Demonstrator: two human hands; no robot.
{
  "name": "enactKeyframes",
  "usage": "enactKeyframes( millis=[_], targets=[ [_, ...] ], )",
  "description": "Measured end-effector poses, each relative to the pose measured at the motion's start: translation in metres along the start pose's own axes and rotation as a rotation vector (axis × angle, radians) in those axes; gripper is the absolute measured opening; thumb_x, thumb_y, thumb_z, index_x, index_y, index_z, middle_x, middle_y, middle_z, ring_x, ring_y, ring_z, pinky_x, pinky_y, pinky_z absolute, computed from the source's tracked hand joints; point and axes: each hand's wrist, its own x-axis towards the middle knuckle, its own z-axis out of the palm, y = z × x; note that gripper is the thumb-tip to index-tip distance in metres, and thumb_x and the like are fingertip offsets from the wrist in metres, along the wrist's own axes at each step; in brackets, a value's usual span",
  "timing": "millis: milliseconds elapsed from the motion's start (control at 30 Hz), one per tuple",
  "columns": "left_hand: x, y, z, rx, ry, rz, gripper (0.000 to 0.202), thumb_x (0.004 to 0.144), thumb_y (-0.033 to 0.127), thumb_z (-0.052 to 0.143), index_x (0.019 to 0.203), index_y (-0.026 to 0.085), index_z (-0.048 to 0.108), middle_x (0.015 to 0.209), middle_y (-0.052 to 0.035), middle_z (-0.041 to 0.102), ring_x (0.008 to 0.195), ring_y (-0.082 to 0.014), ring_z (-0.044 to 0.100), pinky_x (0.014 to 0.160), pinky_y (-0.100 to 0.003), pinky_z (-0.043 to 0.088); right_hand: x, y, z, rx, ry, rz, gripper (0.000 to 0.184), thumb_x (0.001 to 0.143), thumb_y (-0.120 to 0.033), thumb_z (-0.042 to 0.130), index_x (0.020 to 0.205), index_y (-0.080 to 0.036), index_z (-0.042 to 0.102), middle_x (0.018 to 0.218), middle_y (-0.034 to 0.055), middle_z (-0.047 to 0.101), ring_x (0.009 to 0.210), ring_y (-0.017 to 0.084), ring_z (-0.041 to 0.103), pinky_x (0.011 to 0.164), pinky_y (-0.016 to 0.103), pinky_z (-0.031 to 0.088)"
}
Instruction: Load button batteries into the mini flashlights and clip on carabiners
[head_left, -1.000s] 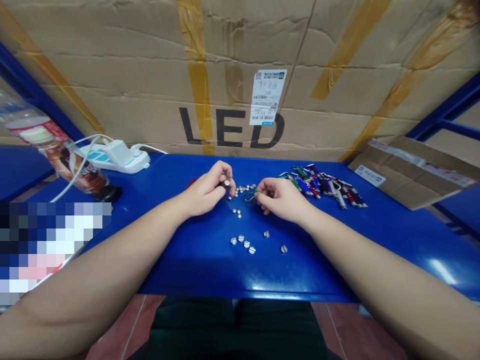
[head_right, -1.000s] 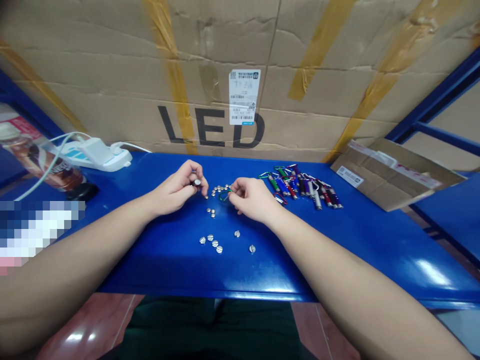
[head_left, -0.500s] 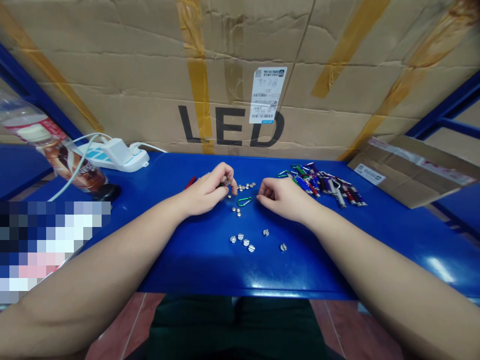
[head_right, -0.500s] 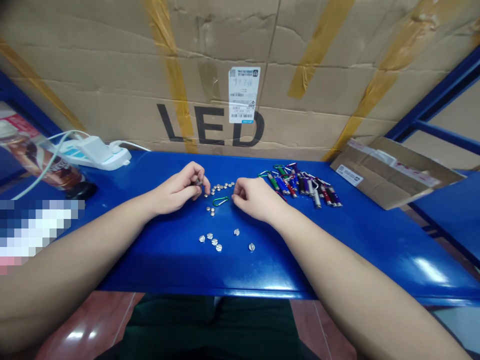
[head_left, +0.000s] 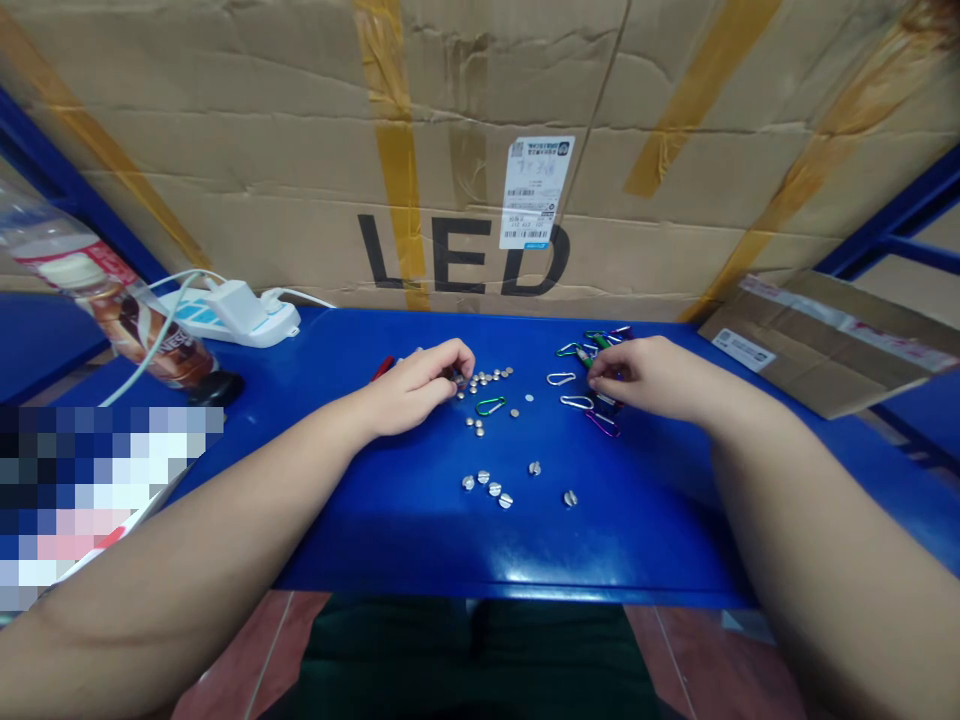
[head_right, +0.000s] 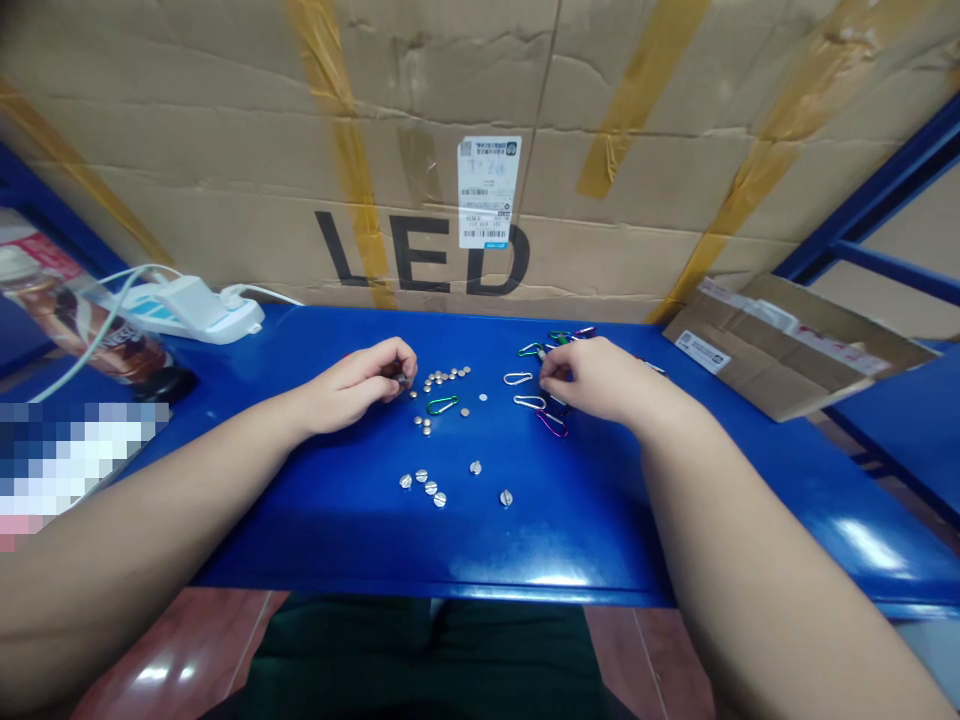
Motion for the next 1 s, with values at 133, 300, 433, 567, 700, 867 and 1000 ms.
enactKeyframes(
  millis=[133, 300, 433, 567, 700, 867, 1000],
  targets=[
    [0.000, 0.000, 0.000, 0.030, 0.015, 0.013, 0.015, 0.082, 0.017, 0.046, 0.095, 0.020, 0.052, 0.094, -0.0035, 0.061, 0.082, -0.0175, 0.055, 0.074, -0.031, 0.046, -0.002, 0.012, 0.002, 0.009, -0.065, -0.026, 0.014, 0.080, -0.026, 0.069, 0.088, -0.026, 0.080, 0.079, -0.0004, 0.078, 0.065, 0.018, 0.068, 0.061, 0.029, 0.048],
    [0.001, -0.003, 0.001, 0.037, 0.022, 0.031, 0.019, 0.082, 0.015, 0.045, 0.098, 0.020, 0.053, 0.092, -0.0036, 0.062, 0.083, -0.0177, 0.056, 0.076, -0.032, 0.048, -0.006, 0.015, -0.006, -0.035, -0.072, 0.045, 0.013, 0.084, -0.028, 0.067, 0.085, -0.026, 0.080, 0.078, 0.0010, 0.077, 0.066, 0.018, 0.067, 0.062, 0.030, 0.049],
    [0.001, -0.002, 0.001, 0.056, 0.023, 0.028, 0.022, 0.082, 0.014, 0.044, 0.100, 0.019, 0.056, 0.092, -0.0034, 0.064, 0.083, -0.0176, 0.058, 0.077, -0.032, 0.048, -0.007, 0.015, -0.011, -0.029, -0.086, 0.073, 0.010, 0.083, -0.028, 0.070, 0.084, -0.025, 0.079, 0.076, 0.0012, 0.076, 0.064, 0.018, 0.066, 0.061, 0.030, 0.048],
    [0.001, -0.002, 0.001, 0.067, 0.023, 0.032, 0.026, 0.083, 0.014, 0.045, 0.104, 0.019, 0.058, 0.094, -0.0035, 0.066, 0.084, -0.0176, 0.061, 0.077, -0.032, 0.049, -0.009, 0.000, -0.011, 0.069, -0.081, -0.014, 0.009, 0.085, -0.026, 0.068, 0.084, -0.023, 0.076, 0.076, 0.0004, 0.075, 0.064, 0.017, 0.065, 0.061, 0.029, 0.048],
    [0.001, -0.005, 0.002, 0.069, 0.019, 0.036, 0.025, 0.085, 0.014, 0.049, 0.107, 0.018, 0.059, 0.094, -0.0035, 0.068, 0.083, -0.0176, 0.064, 0.077, -0.032, 0.052, -0.015, -0.039, -0.004, 0.286, -0.273, -0.288, 0.012, 0.087, -0.030, 0.073, 0.096, -0.024, 0.079, 0.082, -0.0006, 0.074, 0.069, 0.015, 0.065, 0.064, 0.027, 0.049],
    [-0.001, -0.006, 0.009, 0.002, 0.019, 0.085, 0.023, 0.091, 0.019, 0.058, 0.115, 0.019, 0.059, 0.108, -0.0067, 0.070, 0.097, -0.0192, 0.068, 0.086, -0.034, 0.056, -0.020, -0.076, 0.011, 0.302, -0.383, -0.488, 0.017, 0.085, -0.022, 0.080, 0.102, -0.024, 0.080, 0.093, 0.0017, 0.074, 0.086, 0.018, 0.067, 0.079, 0.028, 0.051],
    [-0.002, -0.002, 0.013, -0.098, -0.006, 0.087, 0.026, 0.094, 0.022, 0.063, 0.120, 0.019, 0.060, 0.118, -0.0090, 0.068, 0.109, -0.0202, 0.067, 0.089, -0.033, 0.058, -0.017, -0.079, 0.017, 0.278, -0.371, -0.518, 0.007, 0.090, -0.017, 0.073, 0.093, -0.021, 0.078, 0.090, 0.0030, 0.075, 0.088, 0.018, 0.068, 0.082, 0.030, 0.051]
  ],
)
